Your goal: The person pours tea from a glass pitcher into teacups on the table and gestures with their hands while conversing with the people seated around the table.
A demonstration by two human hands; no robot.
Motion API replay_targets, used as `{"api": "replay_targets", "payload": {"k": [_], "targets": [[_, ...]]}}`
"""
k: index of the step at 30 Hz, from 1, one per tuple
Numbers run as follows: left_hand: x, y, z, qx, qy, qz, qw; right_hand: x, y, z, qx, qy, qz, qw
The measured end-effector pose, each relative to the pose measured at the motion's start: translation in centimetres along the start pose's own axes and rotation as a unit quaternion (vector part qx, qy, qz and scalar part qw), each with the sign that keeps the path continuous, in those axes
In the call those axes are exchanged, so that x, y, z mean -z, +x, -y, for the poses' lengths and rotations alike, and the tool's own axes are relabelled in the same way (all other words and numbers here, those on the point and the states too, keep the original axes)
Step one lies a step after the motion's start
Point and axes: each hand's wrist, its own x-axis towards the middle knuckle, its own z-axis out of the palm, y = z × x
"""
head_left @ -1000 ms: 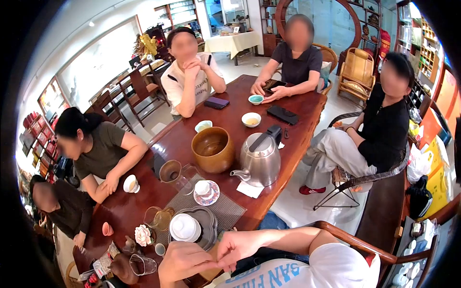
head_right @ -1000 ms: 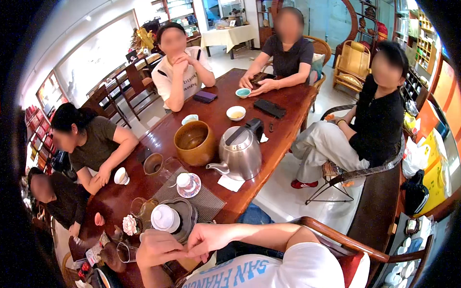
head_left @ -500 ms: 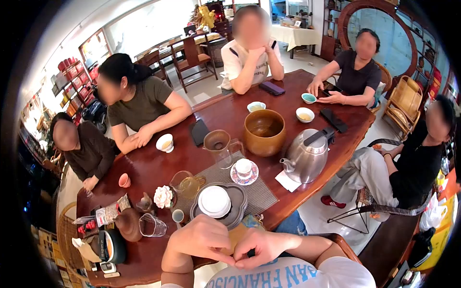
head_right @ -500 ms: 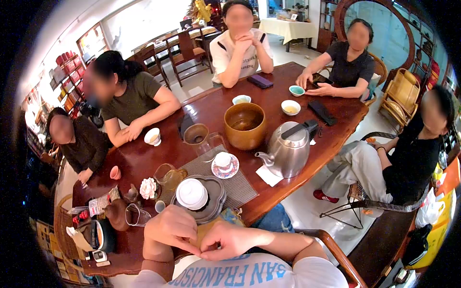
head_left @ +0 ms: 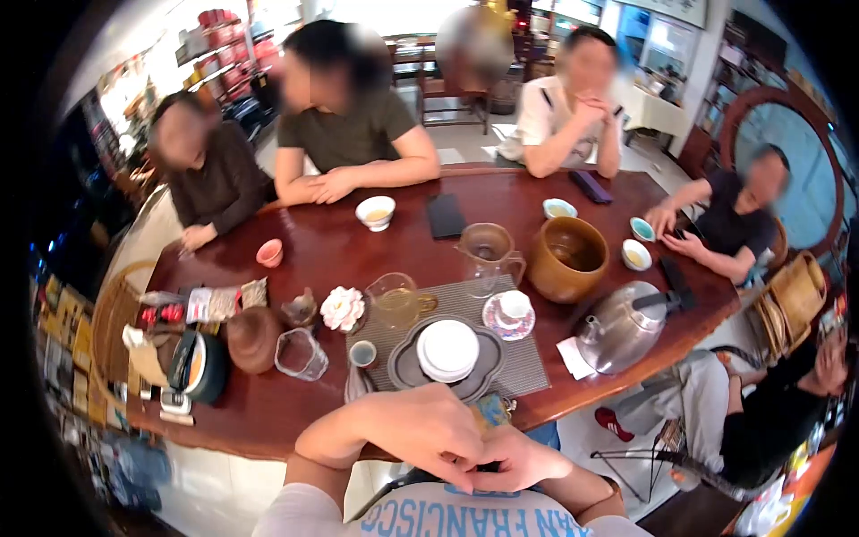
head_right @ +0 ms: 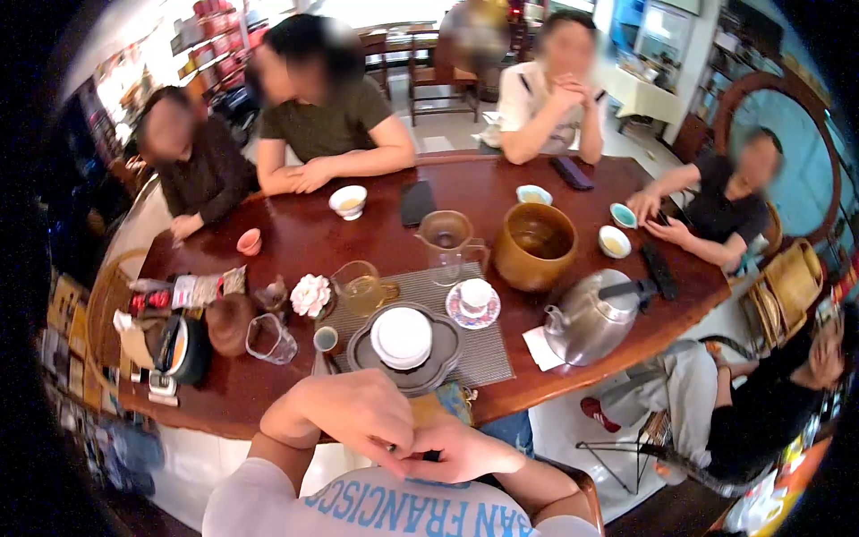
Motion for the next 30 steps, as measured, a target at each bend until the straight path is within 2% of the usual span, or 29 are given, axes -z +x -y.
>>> {"api": "replay_targets", "payload": {"k": [2,4,6,8,9,12,13,16,19,22,30], "targets": [[1.8,-1.1,-0.4,0.045,0.07,-0.06,0.995,0.3,0.6,0.0,-0.004,-0.017,-0.001,1.0],[3.2,-3.0,0.6,0.12,0.21,-0.19,0.952,0.0,0.8,0.4,-0.02,-0.006,-0.005,1.0],[4.7,-3.1,2.0,0.161,0.374,-0.356,0.841,0.4,1.3,0.7,-0.005,-0.014,-0.011,1.0],[5.8,-3.6,3.1,0.282,0.432,-0.424,0.744,0.9,1.5,0.7,-0.009,-0.016,-0.017,1.0],[6.3,-4.5,3.7,0.368,0.426,-0.387,0.73,0.9,1.5,0.9,-0.021,-0.014,-0.026,0.999],[6.6,-6.3,6.0,0.379,0.481,-0.338,0.714,0.9,1.4,0.9,-0.031,0.006,-0.051,0.998],[6.5,-7.0,6.9,0.431,0.444,-0.288,0.731,0.9,1.3,0.8,-0.028,0.015,-0.06,0.998],[5.6,-8.1,9.3,0.457,0.459,-0.22,0.729,1.0,1.0,0.6,-0.038,0.017,-0.066,0.997],[5.5,-7.8,10.3,0.485,0.42,-0.182,0.745,1.4,1.0,0.9,-0.043,-0.002,-0.07,0.997],[5.5,-7.5,10.7,0.51,0.383,-0.162,0.753,1.7,0.8,1.3,-0.089,0.018,-0.102,0.991],[5.7,-7.5,12.0,0.563,0.322,-0.125,0.751,1.8,0.3,0.2,-0.109,0.056,-0.15,0.981]]}}
